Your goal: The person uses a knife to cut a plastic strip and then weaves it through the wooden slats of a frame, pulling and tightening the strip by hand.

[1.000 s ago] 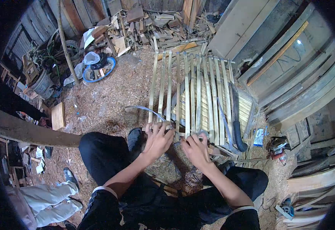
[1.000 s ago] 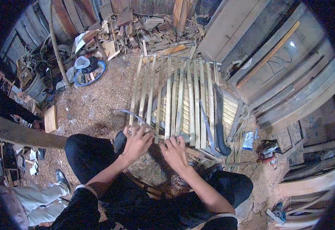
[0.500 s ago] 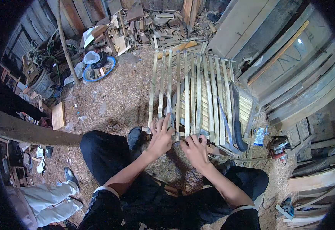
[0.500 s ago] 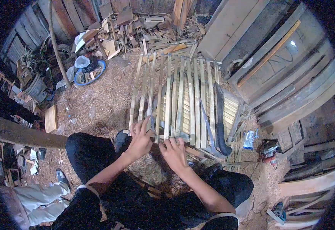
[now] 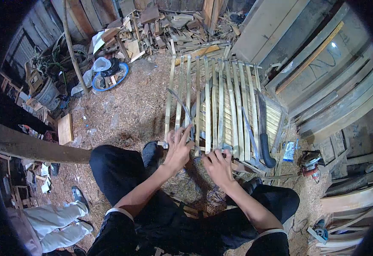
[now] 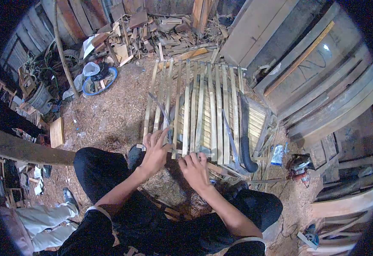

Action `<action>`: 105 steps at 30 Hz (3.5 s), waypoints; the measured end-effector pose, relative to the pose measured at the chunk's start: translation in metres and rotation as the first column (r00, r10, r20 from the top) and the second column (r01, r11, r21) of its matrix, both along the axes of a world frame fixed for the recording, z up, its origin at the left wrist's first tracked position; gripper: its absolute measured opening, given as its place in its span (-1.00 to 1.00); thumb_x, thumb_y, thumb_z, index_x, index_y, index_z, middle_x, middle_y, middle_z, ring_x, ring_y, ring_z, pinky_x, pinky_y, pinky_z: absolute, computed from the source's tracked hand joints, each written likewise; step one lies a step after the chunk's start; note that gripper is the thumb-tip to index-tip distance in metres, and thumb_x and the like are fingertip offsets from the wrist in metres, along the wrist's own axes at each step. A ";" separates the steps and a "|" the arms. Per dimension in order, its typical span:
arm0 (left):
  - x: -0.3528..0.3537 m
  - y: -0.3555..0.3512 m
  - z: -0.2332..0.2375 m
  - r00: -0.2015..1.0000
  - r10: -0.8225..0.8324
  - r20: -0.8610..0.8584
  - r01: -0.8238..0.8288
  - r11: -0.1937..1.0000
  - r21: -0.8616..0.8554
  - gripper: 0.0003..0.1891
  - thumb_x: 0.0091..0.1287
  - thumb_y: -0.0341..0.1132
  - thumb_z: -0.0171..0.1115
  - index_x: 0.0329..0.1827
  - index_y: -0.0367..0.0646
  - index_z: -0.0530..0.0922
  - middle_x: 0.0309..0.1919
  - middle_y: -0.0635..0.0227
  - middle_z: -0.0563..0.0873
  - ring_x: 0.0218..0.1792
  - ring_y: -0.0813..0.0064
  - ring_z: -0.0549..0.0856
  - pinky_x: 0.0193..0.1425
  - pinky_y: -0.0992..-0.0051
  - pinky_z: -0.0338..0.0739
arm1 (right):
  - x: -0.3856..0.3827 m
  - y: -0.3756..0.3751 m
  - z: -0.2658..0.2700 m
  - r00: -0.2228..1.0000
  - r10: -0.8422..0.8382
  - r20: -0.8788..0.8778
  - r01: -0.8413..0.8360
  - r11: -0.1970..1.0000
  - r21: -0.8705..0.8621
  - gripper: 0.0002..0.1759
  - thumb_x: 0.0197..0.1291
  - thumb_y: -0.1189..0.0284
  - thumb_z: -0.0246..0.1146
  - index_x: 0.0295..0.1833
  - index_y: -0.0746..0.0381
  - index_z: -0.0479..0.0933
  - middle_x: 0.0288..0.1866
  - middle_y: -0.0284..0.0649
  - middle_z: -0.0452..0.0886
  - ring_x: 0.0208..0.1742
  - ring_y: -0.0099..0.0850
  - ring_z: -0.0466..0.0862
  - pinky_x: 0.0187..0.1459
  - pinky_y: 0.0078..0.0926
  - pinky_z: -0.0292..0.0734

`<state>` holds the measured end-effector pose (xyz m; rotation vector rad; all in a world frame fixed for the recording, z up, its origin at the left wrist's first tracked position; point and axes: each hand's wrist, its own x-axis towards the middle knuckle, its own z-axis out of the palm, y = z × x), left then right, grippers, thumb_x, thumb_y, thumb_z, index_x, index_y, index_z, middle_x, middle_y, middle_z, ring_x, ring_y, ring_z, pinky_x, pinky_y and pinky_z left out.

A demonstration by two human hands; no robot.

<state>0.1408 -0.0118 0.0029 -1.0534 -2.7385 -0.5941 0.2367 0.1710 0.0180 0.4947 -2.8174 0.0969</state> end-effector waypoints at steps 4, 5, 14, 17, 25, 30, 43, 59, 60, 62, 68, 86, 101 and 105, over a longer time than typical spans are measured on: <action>0.000 -0.001 -0.002 1.000 0.003 -0.024 -0.004 0.999 -0.032 -0.69 0.07 -0.50 0.31 -0.09 -0.13 0.74 0.53 0.05 0.32 0.53 0.00 0.23 0.53 -0.15 -0.05 | 0.000 0.000 0.003 1.000 0.007 0.003 -0.007 1.000 0.009 -0.67 0.13 0.43 0.29 0.04 0.13 0.72 -0.08 -0.31 0.59 0.09 -0.35 0.52 0.27 -0.07 0.22; 0.000 -0.001 -0.002 0.999 0.009 -0.032 -0.009 1.000 -0.023 -0.70 0.06 -0.49 0.32 -0.10 -0.11 0.75 0.53 0.07 0.34 0.52 0.00 0.23 0.53 -0.15 -0.04 | -0.001 0.001 0.002 1.000 0.010 0.000 -0.010 1.000 -0.007 -0.67 0.12 0.43 0.29 0.04 0.13 0.71 -0.08 -0.31 0.59 0.09 -0.35 0.52 0.27 -0.07 0.21; -0.003 -0.004 -0.011 0.995 0.012 -0.097 -0.008 0.999 0.037 -0.66 -0.05 -0.36 0.47 -0.13 0.02 0.82 0.51 0.25 0.40 0.49 0.05 0.28 0.50 -0.09 0.03 | -0.001 -0.001 -0.002 0.999 0.004 -0.052 -0.001 0.998 0.070 -0.69 0.15 0.38 0.27 0.02 0.12 0.71 -0.10 -0.31 0.59 0.08 -0.36 0.52 0.26 -0.12 0.22; -0.005 -0.005 -0.020 0.992 0.002 -0.124 0.002 1.000 0.030 -0.65 -0.07 -0.36 0.49 -0.14 0.02 0.82 0.53 0.26 0.39 0.49 0.05 0.27 0.50 -0.11 0.03 | -0.001 -0.004 -0.002 0.998 -0.009 -0.060 0.014 0.996 0.083 -0.68 0.15 0.36 0.27 0.03 0.12 0.71 -0.11 -0.31 0.59 0.08 -0.36 0.52 0.26 -0.13 0.22; 0.001 -0.003 0.012 0.985 0.012 0.175 -0.024 0.998 0.066 -0.63 -0.05 -0.35 0.47 -0.08 -0.05 0.80 0.64 0.03 0.14 0.59 -0.04 0.11 0.55 -0.25 -0.16 | 0.005 -0.014 -0.005 0.995 -0.068 -0.073 0.076 0.991 0.111 -0.65 0.16 0.32 0.26 0.06 0.13 0.70 -0.10 -0.32 0.59 0.07 -0.37 0.52 0.23 -0.19 0.25; -0.011 -0.008 0.007 0.992 -0.068 0.109 0.070 0.997 -0.018 -0.61 -0.05 -0.39 0.44 -0.06 -0.02 0.80 0.66 -0.03 0.07 0.63 -0.09 0.04 0.55 -0.29 -0.14 | 0.006 -0.017 0.001 0.993 -0.092 -0.074 0.103 0.982 0.158 -0.63 0.16 0.30 0.27 0.08 0.13 0.69 -0.12 -0.35 0.60 0.05 -0.39 0.52 0.18 -0.22 0.25; 0.019 -0.002 -0.006 0.970 0.205 -0.130 -0.196 0.977 0.082 -0.47 -0.04 -0.32 0.52 0.09 0.05 0.64 0.65 0.04 0.14 0.57 0.03 0.19 0.52 -0.09 -0.07 | -0.003 -0.015 -0.004 0.990 -0.082 -0.119 0.089 0.994 0.060 -0.68 0.22 0.26 0.37 0.05 0.13 0.70 -0.28 -0.35 0.57 -0.08 -0.42 0.54 0.06 -0.17 0.27; 0.086 0.001 -0.054 0.951 0.211 0.227 -0.255 0.949 0.186 -0.21 0.26 -0.38 0.27 0.60 -0.22 0.22 0.43 -0.06 0.39 0.33 -0.08 0.42 0.41 0.02 0.32 | -0.004 -0.013 0.000 0.993 -0.093 -0.078 0.093 0.996 -0.006 -0.60 0.16 0.38 0.30 0.15 0.13 0.64 -0.12 -0.33 0.61 -0.01 -0.38 0.55 0.18 -0.15 0.31; 0.084 -0.002 -0.053 0.958 0.192 0.213 -0.233 0.954 0.187 -0.21 0.26 -0.39 0.27 0.60 -0.21 0.21 0.43 -0.08 0.39 0.33 -0.08 0.42 0.41 0.01 0.32 | -0.005 -0.015 0.001 0.991 -0.116 -0.066 0.115 0.993 -0.011 -0.54 0.18 0.37 0.30 0.24 0.10 0.60 -0.04 -0.32 0.61 0.02 -0.38 0.55 0.18 -0.14 0.31; 0.079 -0.004 -0.056 0.955 0.208 0.211 -0.245 0.955 0.168 -0.22 0.27 -0.39 0.26 0.60 -0.21 0.22 0.43 -0.09 0.39 0.33 -0.10 0.41 0.41 0.01 0.32 | -0.012 -0.017 0.006 0.994 -0.103 -0.029 0.102 0.995 -0.011 -0.47 0.18 0.36 0.33 0.30 0.08 0.56 0.09 -0.26 0.58 0.10 -0.34 0.54 0.21 -0.10 0.30; 0.066 -0.002 -0.069 0.965 0.193 0.178 -0.220 0.965 0.146 -0.27 0.27 -0.40 0.26 0.55 -0.23 0.26 0.39 -0.17 0.38 0.29 -0.14 0.41 0.38 -0.02 0.33 | -0.030 -0.021 0.013 0.987 -0.102 0.127 0.107 0.994 -0.036 -0.31 0.10 0.39 0.44 0.40 0.05 0.48 0.46 -0.06 0.37 0.42 -0.14 0.40 0.38 0.08 0.23; 0.047 0.014 -0.106 0.928 0.041 0.371 -0.240 0.827 0.509 -0.50 0.22 -0.40 0.37 0.25 -0.26 0.51 0.28 -0.20 0.40 0.27 -0.22 0.35 0.37 -0.03 0.33 | -0.042 -0.015 0.008 0.978 0.020 0.209 0.059 0.929 -0.366 -0.46 0.06 0.52 0.47 0.23 0.16 0.64 0.46 -0.04 0.30 0.45 -0.01 0.29 0.44 0.04 0.14; 0.087 0.001 -0.035 0.953 0.168 0.253 -0.257 0.887 0.383 -0.84 0.38 -0.31 0.33 -0.04 -0.09 0.71 0.19 0.29 0.61 0.24 0.12 0.46 0.33 0.15 0.23 | -0.005 -0.002 -0.006 0.999 -0.005 -0.049 -0.003 0.988 -0.155 -0.63 0.16 0.43 0.30 0.11 0.12 0.69 0.08 -0.28 0.58 0.15 -0.32 0.55 0.24 -0.19 0.38; 0.088 0.004 -0.014 0.969 0.172 0.176 -0.220 0.927 0.303 -0.80 0.38 -0.20 0.32 -0.04 -0.03 0.74 0.24 0.15 0.53 0.24 0.08 0.43 0.33 0.08 0.18 | -0.009 -0.002 -0.010 0.999 -0.032 0.017 0.036 0.965 -0.259 -0.67 0.16 0.41 0.33 0.08 0.10 0.71 0.33 -0.20 0.48 0.31 -0.21 0.45 0.28 -0.05 0.35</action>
